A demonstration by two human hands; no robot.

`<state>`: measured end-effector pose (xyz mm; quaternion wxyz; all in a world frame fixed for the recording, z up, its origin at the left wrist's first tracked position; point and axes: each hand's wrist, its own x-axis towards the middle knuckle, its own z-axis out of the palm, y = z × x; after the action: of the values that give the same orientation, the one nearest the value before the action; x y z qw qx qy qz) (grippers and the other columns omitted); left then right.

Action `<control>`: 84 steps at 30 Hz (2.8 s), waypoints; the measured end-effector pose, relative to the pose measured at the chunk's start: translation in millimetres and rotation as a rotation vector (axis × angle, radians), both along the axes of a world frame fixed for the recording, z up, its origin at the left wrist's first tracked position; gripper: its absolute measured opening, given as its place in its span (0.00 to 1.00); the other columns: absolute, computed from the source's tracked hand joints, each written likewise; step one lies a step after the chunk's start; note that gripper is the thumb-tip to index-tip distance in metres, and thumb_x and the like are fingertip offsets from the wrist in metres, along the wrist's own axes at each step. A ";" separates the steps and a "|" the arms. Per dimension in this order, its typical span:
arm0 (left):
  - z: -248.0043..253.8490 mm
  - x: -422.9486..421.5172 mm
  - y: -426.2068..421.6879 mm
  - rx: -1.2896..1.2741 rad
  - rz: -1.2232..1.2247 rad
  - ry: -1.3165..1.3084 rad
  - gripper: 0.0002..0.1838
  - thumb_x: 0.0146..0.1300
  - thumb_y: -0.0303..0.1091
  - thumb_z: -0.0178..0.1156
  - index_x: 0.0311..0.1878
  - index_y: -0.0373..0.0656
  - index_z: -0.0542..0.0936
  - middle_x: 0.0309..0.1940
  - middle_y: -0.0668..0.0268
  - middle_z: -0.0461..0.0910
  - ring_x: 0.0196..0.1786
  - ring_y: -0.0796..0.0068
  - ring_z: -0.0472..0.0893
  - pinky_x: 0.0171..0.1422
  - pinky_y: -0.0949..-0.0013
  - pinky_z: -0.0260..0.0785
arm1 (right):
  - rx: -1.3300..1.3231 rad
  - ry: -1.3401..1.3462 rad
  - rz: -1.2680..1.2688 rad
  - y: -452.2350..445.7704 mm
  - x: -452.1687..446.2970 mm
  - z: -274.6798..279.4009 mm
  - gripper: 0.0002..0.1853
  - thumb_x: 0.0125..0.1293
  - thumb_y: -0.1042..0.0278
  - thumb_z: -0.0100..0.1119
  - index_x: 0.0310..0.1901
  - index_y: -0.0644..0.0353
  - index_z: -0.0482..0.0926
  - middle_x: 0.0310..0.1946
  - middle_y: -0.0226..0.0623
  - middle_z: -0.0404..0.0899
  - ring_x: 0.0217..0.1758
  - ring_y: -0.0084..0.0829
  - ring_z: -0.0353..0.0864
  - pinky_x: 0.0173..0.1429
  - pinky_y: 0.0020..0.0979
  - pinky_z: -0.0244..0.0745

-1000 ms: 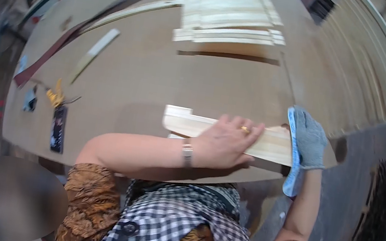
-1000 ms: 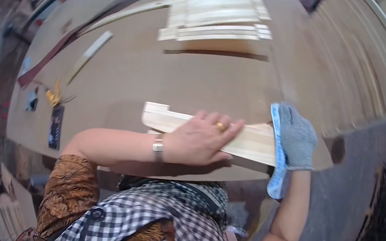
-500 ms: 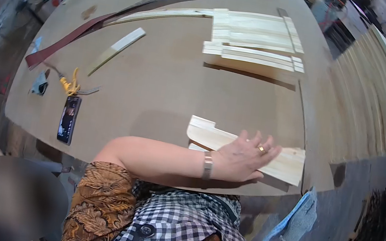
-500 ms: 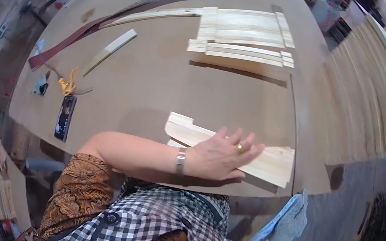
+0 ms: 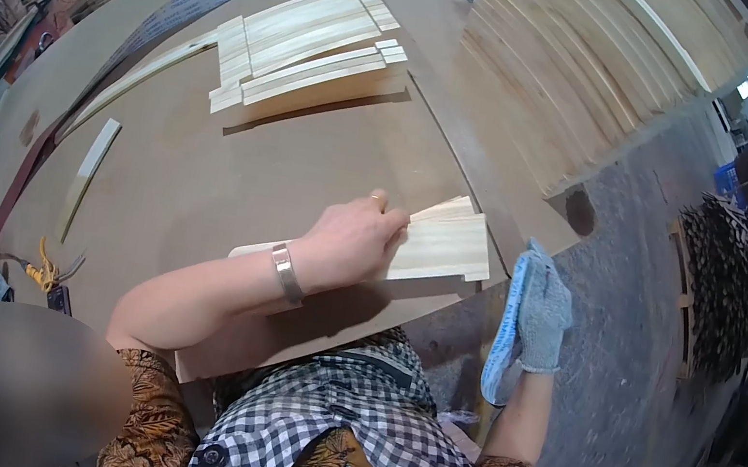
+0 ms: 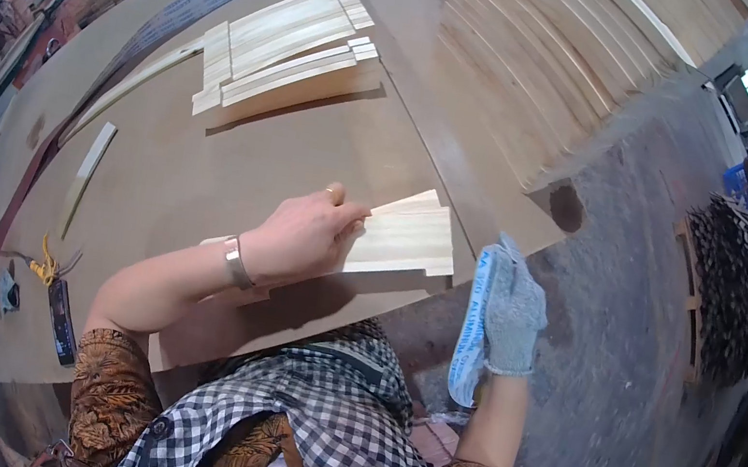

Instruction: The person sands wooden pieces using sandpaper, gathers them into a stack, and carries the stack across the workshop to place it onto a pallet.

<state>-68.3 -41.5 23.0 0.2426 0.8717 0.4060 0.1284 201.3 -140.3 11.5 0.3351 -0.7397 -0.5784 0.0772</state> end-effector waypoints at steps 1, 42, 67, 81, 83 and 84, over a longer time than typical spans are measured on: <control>-3.7 2.5 -0.9 -0.003 0.015 0.038 0.18 0.67 0.41 0.57 0.55 0.40 0.75 0.48 0.48 0.77 0.46 0.50 0.80 0.46 0.55 0.72 | -0.038 -0.020 0.033 4.4 -1.1 1.0 0.19 0.75 0.55 0.46 0.55 0.55 0.81 0.48 0.50 0.83 0.48 0.49 0.83 0.51 0.42 0.76; 9.3 10.7 -17.1 -0.046 0.035 0.196 0.35 0.57 0.50 0.68 0.56 0.36 0.63 0.43 0.48 0.77 0.45 0.47 0.81 0.46 0.49 0.74 | -0.136 -0.092 -0.091 -32.1 -20.8 -32.7 0.22 0.66 0.52 0.61 0.60 0.48 0.79 0.26 0.44 0.82 0.28 0.44 0.83 0.36 0.42 0.76; -11.6 -13.0 -10.5 0.011 0.094 0.163 0.37 0.52 0.28 0.63 0.66 0.35 0.60 0.44 0.48 0.75 0.41 0.48 0.81 0.41 0.52 0.76 | -0.467 0.461 0.285 49.6 -42.6 -5.0 0.27 0.56 0.49 0.70 0.52 0.58 0.81 0.43 0.46 0.84 0.47 0.42 0.85 0.51 0.37 0.77; 9.7 -67.8 37.0 -0.346 -0.054 0.254 0.60 0.53 0.72 0.62 0.77 0.44 0.48 0.60 0.41 0.71 0.59 0.44 0.77 0.63 0.55 0.70 | -0.434 0.125 0.230 36.0 -57.0 1.7 0.26 0.58 0.47 0.68 0.52 0.56 0.80 0.38 0.47 0.84 0.44 0.47 0.84 0.49 0.43 0.77; 34.2 -69.7 74.1 -0.292 0.049 0.171 0.53 0.56 0.67 0.64 0.76 0.44 0.55 0.61 0.43 0.71 0.57 0.45 0.78 0.63 0.54 0.69 | -0.324 0.204 0.158 31.2 -48.8 4.5 0.22 0.58 0.60 0.70 0.51 0.62 0.81 0.39 0.40 0.86 0.43 0.28 0.84 0.50 0.30 0.77; 22.0 -71.1 96.2 -0.040 0.063 0.115 0.46 0.60 0.58 0.64 0.74 0.43 0.59 0.63 0.46 0.70 0.55 0.47 0.78 0.63 0.53 0.69 | -0.315 0.246 0.116 28.1 -42.9 1.3 0.23 0.57 0.58 0.71 0.51 0.61 0.81 0.39 0.41 0.86 0.43 0.31 0.85 0.50 0.32 0.77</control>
<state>-139.4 54.7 45.0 0.2319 0.8593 0.4492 0.0774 158.4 -112.2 12.9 0.2783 -0.7334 -0.5556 0.2757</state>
